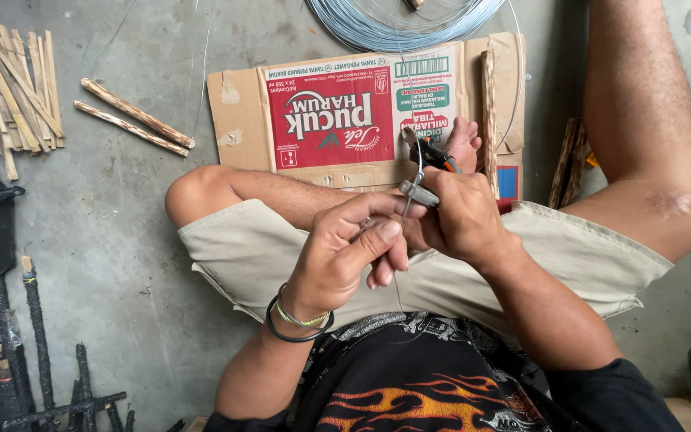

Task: The person sits on the floor and uses pliers to bend and twist a metal wire into a looped shape. They then thread the wire through a small wooden stick and continue to twist and secure the wire around the stick to form a simple craft item.

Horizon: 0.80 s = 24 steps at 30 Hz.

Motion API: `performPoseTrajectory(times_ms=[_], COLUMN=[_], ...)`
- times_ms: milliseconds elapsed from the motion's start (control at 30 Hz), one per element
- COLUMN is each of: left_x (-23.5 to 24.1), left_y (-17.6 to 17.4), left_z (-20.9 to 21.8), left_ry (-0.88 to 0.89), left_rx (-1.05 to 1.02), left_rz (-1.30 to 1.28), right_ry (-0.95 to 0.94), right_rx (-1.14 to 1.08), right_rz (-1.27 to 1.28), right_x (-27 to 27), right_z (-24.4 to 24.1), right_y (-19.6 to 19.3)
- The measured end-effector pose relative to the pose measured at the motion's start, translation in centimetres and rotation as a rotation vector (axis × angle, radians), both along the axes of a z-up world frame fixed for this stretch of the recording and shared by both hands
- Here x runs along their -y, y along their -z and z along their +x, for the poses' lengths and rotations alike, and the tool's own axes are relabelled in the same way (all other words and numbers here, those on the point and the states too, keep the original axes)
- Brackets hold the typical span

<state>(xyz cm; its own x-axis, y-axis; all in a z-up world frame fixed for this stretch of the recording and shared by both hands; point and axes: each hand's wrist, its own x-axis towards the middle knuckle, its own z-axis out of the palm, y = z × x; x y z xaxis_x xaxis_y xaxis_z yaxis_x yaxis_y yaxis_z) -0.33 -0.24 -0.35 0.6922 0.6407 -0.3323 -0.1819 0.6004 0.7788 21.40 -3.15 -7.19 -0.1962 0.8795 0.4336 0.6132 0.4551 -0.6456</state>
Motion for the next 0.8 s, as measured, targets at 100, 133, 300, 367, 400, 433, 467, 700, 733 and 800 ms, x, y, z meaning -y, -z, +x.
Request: performPoseTrajectory(times_ms=[100, 133, 300, 367, 400, 433, 467, 700, 733, 800], left_x=[0.1, 0.0, 0.1, 0.2, 0.2, 0.2, 0.3, -0.1, -0.1, 0.1], left_y=[0.5, 0.6, 0.7, 0.4, 0.3, 0.1, 0.0, -0.5, -0.5, -0.3], left_z=[0.2, 0.4, 0.3, 0.3, 0.3, 0.3, 0.3, 0.6, 0.6, 0.5], left_ry=[0.039, 0.04, 0.008, -0.029, -0.048, -0.053, -0.058, -0.055, -0.046, -0.026], left_rx=[0.238, 0.27, 0.035, -0.105, -0.175, -0.191, -0.208, -0.32, -0.341, -0.385], left_rz=[-0.247, -0.265, -0.033, 0.182, 0.291, 0.31, 0.329, 0.527, 0.536, 0.55], right_ry=[-0.056, -0.082, 0.018, 0.074, 0.089, 0.103, 0.084, 0.017, 0.012, 0.006], right_rx=[-0.099, -0.137, -0.054, -0.055, -0.091, -0.129, -0.153, -0.182, -0.172, -0.167], right_rz=[0.068, 0.084, 0.084, -0.023, -0.127, -0.235, -0.255, -0.304, -0.298, -0.312], right_x=[-0.2, -0.4, -0.2, 0.3, 0.4, 0.6, 0.8, 1.5, 1.5, 1.6], right_z=[-0.1, -0.1, -0.2, -0.3, -0.2, -0.3, -0.3, 0.2, 0.3, 0.3], right_y=[0.8, 1.0, 1.3, 1.1, 1.0, 0.9, 0.7, -0.6, -0.7, -0.8])
